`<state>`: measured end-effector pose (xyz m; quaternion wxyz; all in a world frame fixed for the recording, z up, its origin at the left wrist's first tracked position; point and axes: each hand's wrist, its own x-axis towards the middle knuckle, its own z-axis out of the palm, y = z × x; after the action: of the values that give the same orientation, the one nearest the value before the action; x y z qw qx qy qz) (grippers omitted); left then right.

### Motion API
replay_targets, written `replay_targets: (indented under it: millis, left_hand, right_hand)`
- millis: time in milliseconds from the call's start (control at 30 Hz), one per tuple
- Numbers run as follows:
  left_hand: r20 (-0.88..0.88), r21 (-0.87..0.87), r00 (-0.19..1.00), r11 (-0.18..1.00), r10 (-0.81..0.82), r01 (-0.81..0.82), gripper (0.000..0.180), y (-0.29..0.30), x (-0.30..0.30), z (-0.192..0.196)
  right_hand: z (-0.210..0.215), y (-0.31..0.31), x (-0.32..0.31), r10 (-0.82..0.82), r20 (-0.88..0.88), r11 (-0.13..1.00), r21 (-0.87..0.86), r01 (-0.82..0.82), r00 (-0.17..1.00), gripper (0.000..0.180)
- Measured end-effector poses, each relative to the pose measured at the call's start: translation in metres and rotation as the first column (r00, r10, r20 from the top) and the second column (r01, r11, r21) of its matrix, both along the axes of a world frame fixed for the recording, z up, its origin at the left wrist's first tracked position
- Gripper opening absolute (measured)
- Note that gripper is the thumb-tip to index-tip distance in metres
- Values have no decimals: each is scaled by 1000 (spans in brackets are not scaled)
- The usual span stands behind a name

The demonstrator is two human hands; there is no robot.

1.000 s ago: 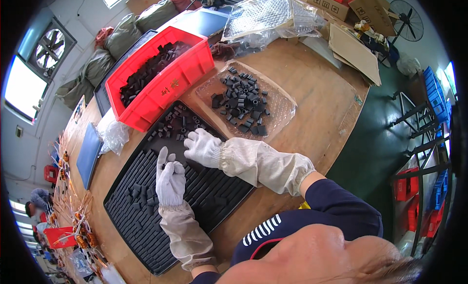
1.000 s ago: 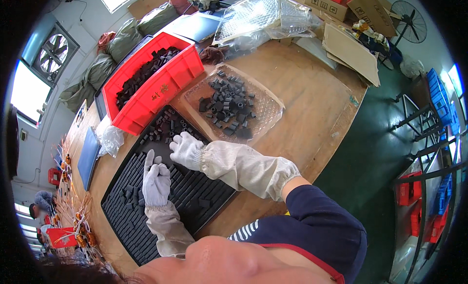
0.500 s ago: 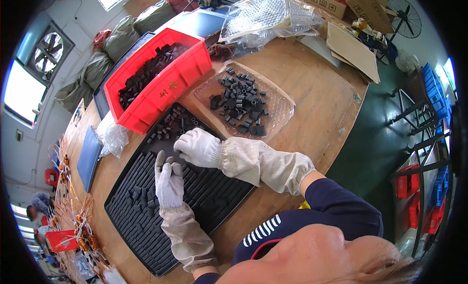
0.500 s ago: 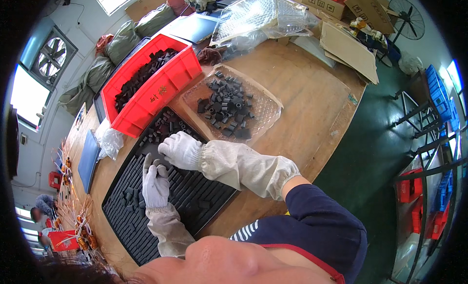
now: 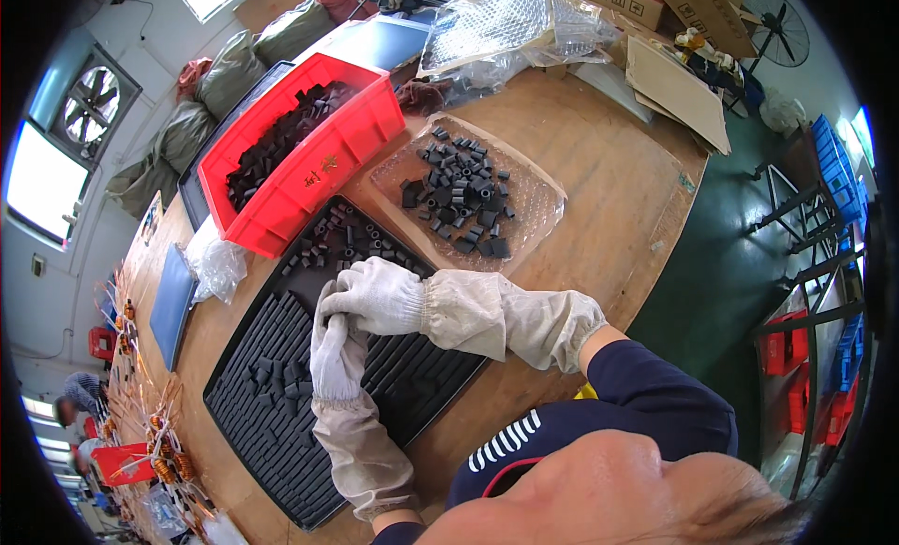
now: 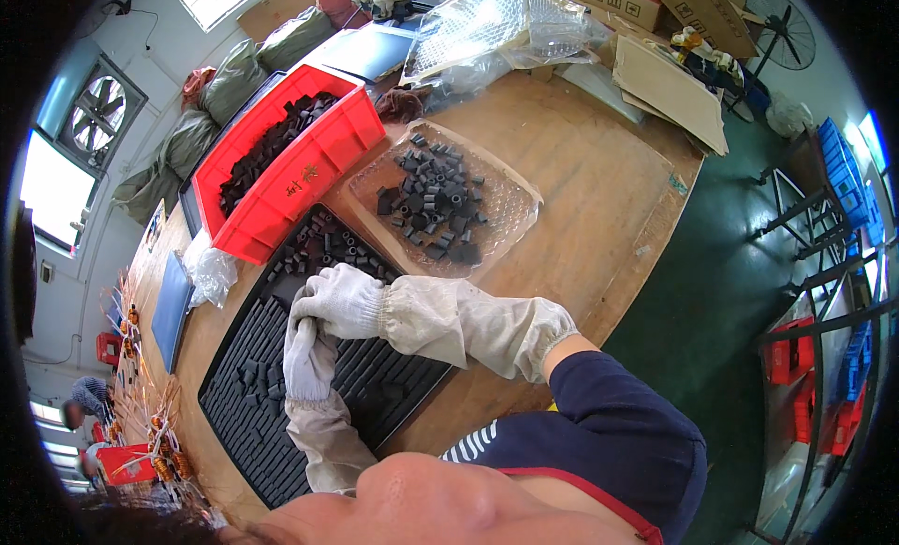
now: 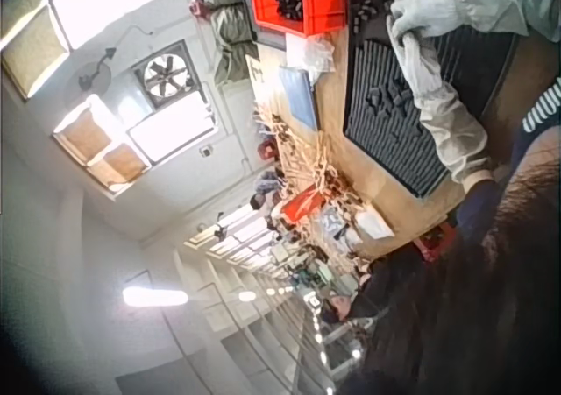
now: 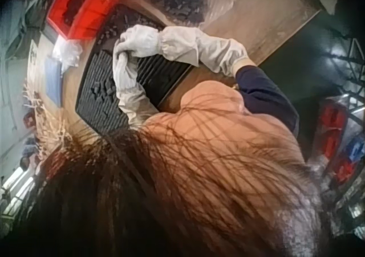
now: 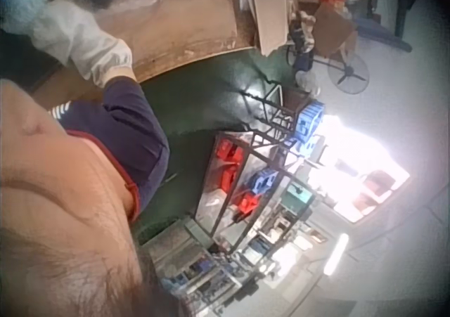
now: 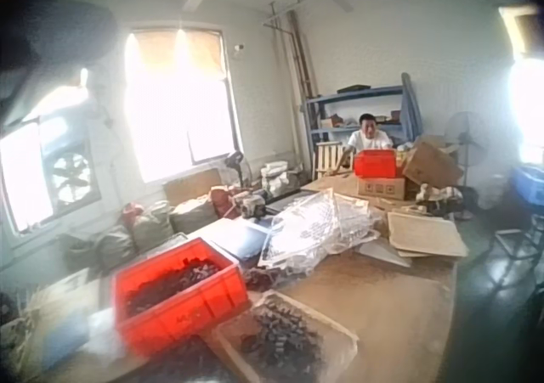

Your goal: The person sits at a workbench in a factory setting, wearing white gloves. They repeatedly pick up small black plastic components from a red bin and a clear tray, inspect them, and place them into a black tray with a grid pattern. The task involves sorting and organizing these small parts by hand.

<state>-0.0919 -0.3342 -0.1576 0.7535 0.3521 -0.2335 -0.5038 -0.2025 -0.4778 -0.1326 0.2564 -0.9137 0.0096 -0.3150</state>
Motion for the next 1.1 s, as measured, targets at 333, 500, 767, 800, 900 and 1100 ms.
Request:
replay_targets:
  millis: [333,500,767,800,900,1100]
  left_hand:
    - [-33,-20,999,1000,-8,7,48,2,0,0]
    - [7,-22,1000,1000,4,-4,42,0,0,1]
    - [-80,-16,997,1000,15,-16,33,-1,5,-4]
    - [-89,-17,996,1000,18,-20,32,-1,4,-3]
    - [-106,-26,994,999,26,-28,31,0,4,-2]
    - [-42,-22,997,998,58,-59,26,1,7,-10]
  right_hand:
    - [2,-1,0,26,19,999,19,-27,999,26]
    - [6,-2,-1,-13,-46,999,39,15,999,24]
    - [3,-7,-2,-58,37,998,-14,58,998,23]
    - [2,-6,-1,-52,45,999,-8,52,998,23]
    - [2,-5,0,-46,31,999,1,46,998,22]
    - [1,-6,1,-51,69,999,-6,52,996,19]
